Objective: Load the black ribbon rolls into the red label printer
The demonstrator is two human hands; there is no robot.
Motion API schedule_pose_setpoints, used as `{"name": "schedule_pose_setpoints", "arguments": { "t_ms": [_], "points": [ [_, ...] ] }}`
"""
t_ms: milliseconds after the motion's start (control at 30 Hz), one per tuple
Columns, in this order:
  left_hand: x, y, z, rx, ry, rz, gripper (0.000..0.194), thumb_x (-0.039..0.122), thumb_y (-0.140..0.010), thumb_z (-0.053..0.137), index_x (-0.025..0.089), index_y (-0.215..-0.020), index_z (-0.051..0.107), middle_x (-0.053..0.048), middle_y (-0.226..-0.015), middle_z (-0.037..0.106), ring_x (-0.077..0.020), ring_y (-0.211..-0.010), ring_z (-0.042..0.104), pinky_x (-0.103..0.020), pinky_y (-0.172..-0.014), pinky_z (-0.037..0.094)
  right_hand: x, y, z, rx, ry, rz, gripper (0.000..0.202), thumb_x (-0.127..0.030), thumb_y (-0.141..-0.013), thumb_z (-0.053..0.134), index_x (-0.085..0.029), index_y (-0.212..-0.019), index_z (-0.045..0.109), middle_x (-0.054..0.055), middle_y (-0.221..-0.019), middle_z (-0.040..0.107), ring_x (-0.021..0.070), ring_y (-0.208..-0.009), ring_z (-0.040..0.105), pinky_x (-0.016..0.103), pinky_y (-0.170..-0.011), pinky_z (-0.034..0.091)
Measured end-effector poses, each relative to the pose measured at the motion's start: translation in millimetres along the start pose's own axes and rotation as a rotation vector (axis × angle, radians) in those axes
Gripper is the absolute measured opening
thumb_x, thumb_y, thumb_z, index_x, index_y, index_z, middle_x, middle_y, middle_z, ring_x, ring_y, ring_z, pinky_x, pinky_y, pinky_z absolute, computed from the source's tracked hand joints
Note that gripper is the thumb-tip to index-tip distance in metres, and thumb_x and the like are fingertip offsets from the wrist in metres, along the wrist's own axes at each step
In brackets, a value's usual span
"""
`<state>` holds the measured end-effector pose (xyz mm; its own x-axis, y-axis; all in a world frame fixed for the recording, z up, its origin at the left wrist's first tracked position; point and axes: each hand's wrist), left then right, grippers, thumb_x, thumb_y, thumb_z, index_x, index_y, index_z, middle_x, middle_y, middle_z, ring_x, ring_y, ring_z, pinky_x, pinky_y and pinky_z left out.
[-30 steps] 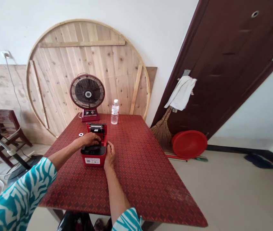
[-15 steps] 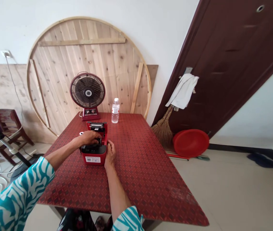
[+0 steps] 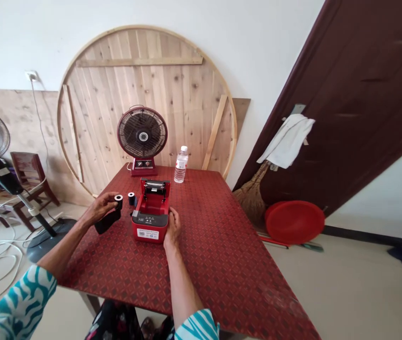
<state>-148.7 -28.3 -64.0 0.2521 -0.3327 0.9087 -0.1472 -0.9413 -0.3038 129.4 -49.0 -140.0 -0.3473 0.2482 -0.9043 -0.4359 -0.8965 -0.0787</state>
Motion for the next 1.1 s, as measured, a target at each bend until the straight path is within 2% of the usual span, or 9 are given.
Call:
{"name": "schedule_pose_setpoints", "arguments": {
  "t_ms": [133, 300, 467, 567, 700, 800, 867, 967, 1100],
  "points": [
    [-25, 5, 11.4, 0.024, 0.066, -0.081, 0.048, 0.048, -0.067, 0.076, 0.017, -0.102, 0.062, -0.006, -0.096, 0.073, -0.0218, -0.089, 0.069, -0.036, -0.08, 0.055, -4, 1, 1, 0.053, -0.034, 0.113, 0.045, -0.051, -0.07, 0.066, -0.022, -0.105, 0.07, 0.0, -0.088, 0.075, 0.0164, -0.072, 0.064, 0.029, -0.067, 0.049],
    [-38, 7, 21.2, -0.007, 0.105, -0.105, 0.051, 0.051, -0.068, 0.075, 0.018, -0.104, 0.061, -0.007, -0.1, 0.073, -0.0239, -0.094, 0.069, -0.04, -0.086, 0.054, -4, 1, 2, 0.057, -0.033, 0.098, 0.044, -0.052, -0.069, 0.067, -0.023, -0.102, 0.07, 0.0, -0.091, 0.074, 0.0161, -0.074, 0.064, 0.029, -0.069, 0.049],
    [-26, -7, 16.6, 0.057, 0.05, -0.149, 0.061, 0.056, -0.069, 0.07, 0.017, -0.115, 0.061, -0.013, -0.119, 0.07, -0.0271, -0.11, 0.065, -0.039, -0.093, 0.051, -2, 1, 1, 0.051, -0.005, 0.102, 0.045, -0.052, -0.072, 0.064, -0.023, -0.106, 0.07, 0.0, -0.091, 0.074, 0.0166, -0.074, 0.065, 0.029, -0.069, 0.049],
    [-14, -28, 17.8, 0.089, -0.022, -0.179, 0.054, 0.046, -0.071, 0.066, 0.016, -0.116, 0.063, -0.011, -0.12, 0.07, -0.0262, -0.112, 0.064, -0.035, -0.092, 0.051, 0, 1, 0, 0.039, 0.004, 0.071, 0.046, -0.053, -0.073, 0.063, -0.023, -0.107, 0.07, 0.001, -0.089, 0.075, 0.0172, -0.074, 0.065, 0.029, -0.069, 0.049],
    [-7, -57, 25.0, -0.012, -0.208, -0.279, 0.028, 0.028, -0.065, 0.062, 0.016, -0.089, 0.07, -0.003, -0.084, 0.074, -0.0215, -0.084, 0.067, -0.027, -0.069, 0.05, 2, 0, -1, 0.025, 0.004, 0.026, 0.048, -0.054, -0.074, 0.062, -0.021, -0.109, 0.07, 0.003, -0.091, 0.076, 0.0179, -0.076, 0.066, 0.03, -0.07, 0.05],
    [-8, -69, 30.3, -0.081, -0.242, -0.304, 0.011, 0.021, -0.059, 0.062, 0.016, -0.067, 0.066, 0.003, -0.057, 0.063, -0.016, -0.061, 0.059, -0.023, -0.054, 0.04, 1, -1, -1, 0.019, 0.01, 0.043, 0.047, -0.053, -0.072, 0.062, -0.022, -0.106, 0.07, 0.003, -0.095, 0.075, 0.0188, -0.079, 0.066, 0.031, -0.073, 0.05],
    [-11, -72, 33.4, -0.104, -0.239, -0.311, 0.007, 0.019, -0.056, 0.062, 0.016, -0.062, 0.064, 0.005, -0.051, 0.058, -0.0141, -0.055, 0.055, -0.023, -0.051, 0.037, -1, -1, -1, 0.028, -0.002, 0.06, 0.047, -0.053, -0.07, 0.063, -0.022, -0.104, 0.069, 0.003, -0.097, 0.075, 0.0191, -0.081, 0.066, 0.032, -0.075, 0.05],
    [-12, -73, 36.2, -0.114, -0.208, -0.305, 0.01, 0.023, -0.056, 0.066, 0.017, -0.064, 0.065, 0.004, -0.054, 0.061, -0.0149, -0.057, 0.057, -0.023, -0.053, 0.039, -3, 1, 0, 0.029, -0.029, 0.075, 0.046, -0.053, -0.071, 0.064, -0.022, -0.104, 0.069, 0.003, -0.097, 0.074, 0.0187, -0.081, 0.066, 0.032, -0.076, 0.05],
    [-3, -68, 27.2, -0.064, -0.124, -0.235, 0.029, 0.037, -0.061, 0.071, 0.017, -0.083, 0.067, -0.002, -0.077, 0.072, -0.0189, -0.077, 0.065, -0.026, -0.067, 0.048, -4, 3, 1, 0.018, -0.048, 0.086, 0.046, -0.052, -0.071, 0.065, -0.022, -0.106, 0.069, 0.003, -0.096, 0.075, 0.0183, -0.08, 0.066, 0.032, -0.075, 0.05]
  ]
}}
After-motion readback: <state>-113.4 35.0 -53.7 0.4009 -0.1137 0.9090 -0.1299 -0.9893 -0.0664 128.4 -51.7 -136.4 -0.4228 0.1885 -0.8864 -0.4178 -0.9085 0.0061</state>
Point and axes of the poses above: each hand's wrist, its own y-axis away from the middle knuckle, its own z-axis out of the palm, x = y × z
